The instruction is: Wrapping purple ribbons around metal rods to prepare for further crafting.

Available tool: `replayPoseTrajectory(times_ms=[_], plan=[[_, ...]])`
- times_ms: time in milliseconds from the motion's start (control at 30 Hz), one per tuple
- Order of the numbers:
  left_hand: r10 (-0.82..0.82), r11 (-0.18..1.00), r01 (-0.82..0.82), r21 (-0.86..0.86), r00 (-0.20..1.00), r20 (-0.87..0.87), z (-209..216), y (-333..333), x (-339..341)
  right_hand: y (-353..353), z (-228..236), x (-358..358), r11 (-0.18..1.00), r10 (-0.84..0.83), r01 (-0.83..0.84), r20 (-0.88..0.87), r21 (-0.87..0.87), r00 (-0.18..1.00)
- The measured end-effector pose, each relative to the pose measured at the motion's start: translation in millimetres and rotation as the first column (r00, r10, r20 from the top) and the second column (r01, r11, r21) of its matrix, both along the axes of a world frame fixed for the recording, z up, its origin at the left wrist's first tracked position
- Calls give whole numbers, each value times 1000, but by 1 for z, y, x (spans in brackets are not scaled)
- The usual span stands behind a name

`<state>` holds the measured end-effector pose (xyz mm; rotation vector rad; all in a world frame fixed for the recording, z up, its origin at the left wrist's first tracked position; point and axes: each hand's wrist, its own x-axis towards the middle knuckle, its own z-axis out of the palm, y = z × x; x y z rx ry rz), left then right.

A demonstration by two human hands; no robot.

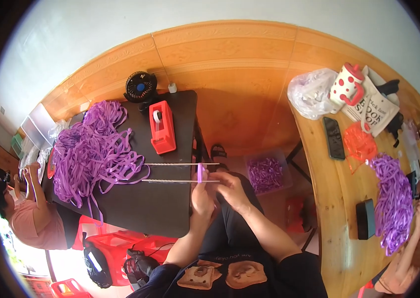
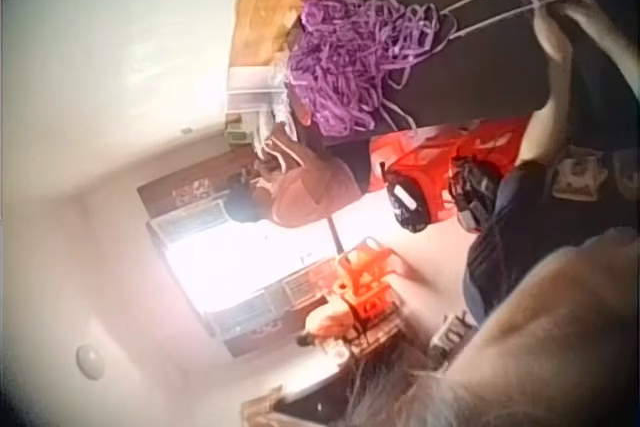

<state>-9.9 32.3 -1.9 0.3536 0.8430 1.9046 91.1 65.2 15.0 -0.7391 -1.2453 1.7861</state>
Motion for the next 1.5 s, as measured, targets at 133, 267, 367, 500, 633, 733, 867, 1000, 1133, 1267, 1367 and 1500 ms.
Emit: replayPoseTrajectory(times_ms=[133, 267, 367, 500, 633, 733, 867, 1000, 1133, 1267, 1367, 1500], plan=[[15, 999, -13, -30, 998, 66, 19, -2, 7, -10, -11, -9, 996, -24, 23, 7, 82, 1000], [53, 998, -51, -43, 998, 46, 11, -4, 6, -19, -13, -17, 994, -102, 103, -37, 44, 994], [27, 998, -22, -60, 997, 71, 11, -7, 6, -24, -13, -19, 990, -131, 134, -67, 34, 989], [31, 997, -26, -71, 997, 74, 9, -12, 8, -32, -10, -24, 990, -136, 132, -124, -40, 983], [17, 989, -41, -145, 987, -162, 35, -32, 23, -38, 1, -25, 988, -154, 151, -73, -39, 985], [-6, 991, -27, -134, 970, -242, 43, -39, 26, -40, 1, -26, 993, -119, 117, -115, -24, 986], [101, 983, -144, -118, 945, -312, 44, -41, 27, -43, 12, -27, 995, -71, 55, -215, -81, 974], [-27, 988, -10, -151, 970, -241, 51, -44, 18, -44, 17, -27, 986, -36, -8, -263, -165, 964], [-55, 986, 37, -160, 993, -106, 67, -48, 13, -49, 32, -32, 980, -95, 46, -255, -191, 962], [-201, 960, 213, -185, 976, 80, 74, -50, -10, -47, 43, -30, 960, -89, 30, -200, -280, 976], [-280, 917, 317, -242, 944, 177, 91, -50, -17, -56, 63, -20, 965, -132, 101, -115, -242, 985], [-411, 871, 473, -129, 848, 334, 105, -55, -35, -51, 70, 0, 962, -266, 265, 3, -67, 964]])
